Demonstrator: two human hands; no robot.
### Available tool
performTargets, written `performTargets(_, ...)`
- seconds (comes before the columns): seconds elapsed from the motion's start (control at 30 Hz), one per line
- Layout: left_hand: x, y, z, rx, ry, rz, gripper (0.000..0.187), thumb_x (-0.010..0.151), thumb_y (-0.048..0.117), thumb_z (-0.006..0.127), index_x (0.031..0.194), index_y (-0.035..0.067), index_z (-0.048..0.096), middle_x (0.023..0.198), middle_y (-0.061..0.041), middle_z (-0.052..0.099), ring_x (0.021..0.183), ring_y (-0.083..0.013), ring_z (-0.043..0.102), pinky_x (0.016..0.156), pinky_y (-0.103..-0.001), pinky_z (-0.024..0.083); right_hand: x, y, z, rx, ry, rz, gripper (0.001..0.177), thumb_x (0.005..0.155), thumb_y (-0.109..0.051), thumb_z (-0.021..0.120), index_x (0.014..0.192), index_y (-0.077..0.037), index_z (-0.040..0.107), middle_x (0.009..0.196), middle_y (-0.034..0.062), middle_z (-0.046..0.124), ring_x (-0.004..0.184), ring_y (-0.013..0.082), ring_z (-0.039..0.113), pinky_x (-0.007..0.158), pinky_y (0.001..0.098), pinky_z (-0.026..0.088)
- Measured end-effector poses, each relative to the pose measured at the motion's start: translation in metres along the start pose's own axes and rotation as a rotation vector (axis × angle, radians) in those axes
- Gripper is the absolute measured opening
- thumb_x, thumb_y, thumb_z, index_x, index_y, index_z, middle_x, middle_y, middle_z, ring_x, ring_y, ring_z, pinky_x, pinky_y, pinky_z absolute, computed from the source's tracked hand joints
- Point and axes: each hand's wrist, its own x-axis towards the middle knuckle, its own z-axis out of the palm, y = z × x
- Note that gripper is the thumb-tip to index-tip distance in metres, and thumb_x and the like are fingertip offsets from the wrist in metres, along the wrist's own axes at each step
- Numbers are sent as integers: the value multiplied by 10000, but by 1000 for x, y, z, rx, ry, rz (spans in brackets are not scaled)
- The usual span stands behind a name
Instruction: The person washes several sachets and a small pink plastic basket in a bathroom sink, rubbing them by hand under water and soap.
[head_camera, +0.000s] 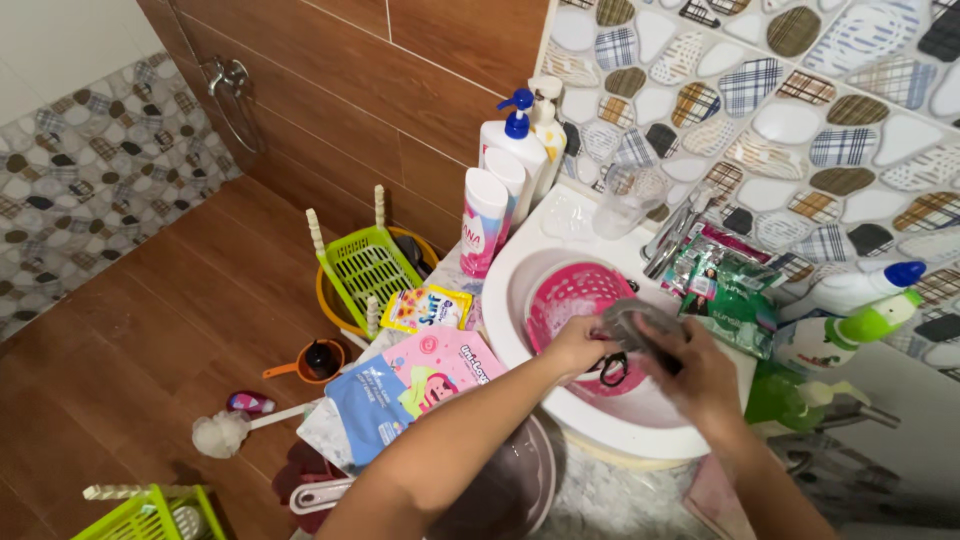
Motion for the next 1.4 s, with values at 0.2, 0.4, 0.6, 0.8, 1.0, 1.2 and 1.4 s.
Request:
performTargets(0.2,-14,30,-2,-83,-39,-34,245,870,-65,728,1115,-58,731,960,-123,734,803,-190,689,640,-304,565,1,-6,9,-38,120,-249,528,731,-319,822,1247,-315,712,857,98,540,744,342,580,684,468,489)
performTargets(0.4,-25,54,-5,-217,-74,-299,290,878,-89,710,1160,-94,642,1032,-184,726,886,-292,754,780,-386,635,-7,18,32,-2,131,-68,313,820,-293,874,947,-167,617,831,76,516,772,313,552,681,426,432)
performTargets(0.6,-32,55,-8,-259,-150,-310,313,919,-70,700,1179,-9,537,1077,-100,696,990,-238,749,828,-380,666,-4,12,13,136,116,-277,369,783,-108,737,1143,-189,740,922,102,593,847,312,608,714,418,488)
performTargets(0.8,-37,66,-7,-247,-163,-274,368,888,-17,699,1226,86,599,1028,1,691,838,-111,724,727,-332,639,7,1,-4,210,31,-25,409,804,-142,776,1200,-244,760,880,81,638,682,260,623,623,362,503)
performTargets(1.0,-22,40,-19,-156,-217,-212,284,903,49,787,1135,-44,650,860,-54,683,577,-77,551,595,-304,622,16,-5,-18,55,-23,-33,409,811,-159,794,1200,-277,758,852,115,628,658,297,606,600,396,496)
performTargets(1.2,-32,53,-19,-155,-241,-233,277,868,42,773,1132,-15,713,885,-61,676,592,-83,582,629,-289,639,10,-1,-15,239,22,-324,430,840,-138,739,1240,-293,714,944,87,634,762,234,616,668,359,506)
performTargets(1.4,-29,60,-24,-6,-365,-102,287,942,-75,681,1222,-116,640,1034,-146,696,868,-187,737,767,-356,596,18,2,-6,183,-18,-429,473,743,-132,816,1181,-302,762,751,71,577,640,255,541,593,402,451)
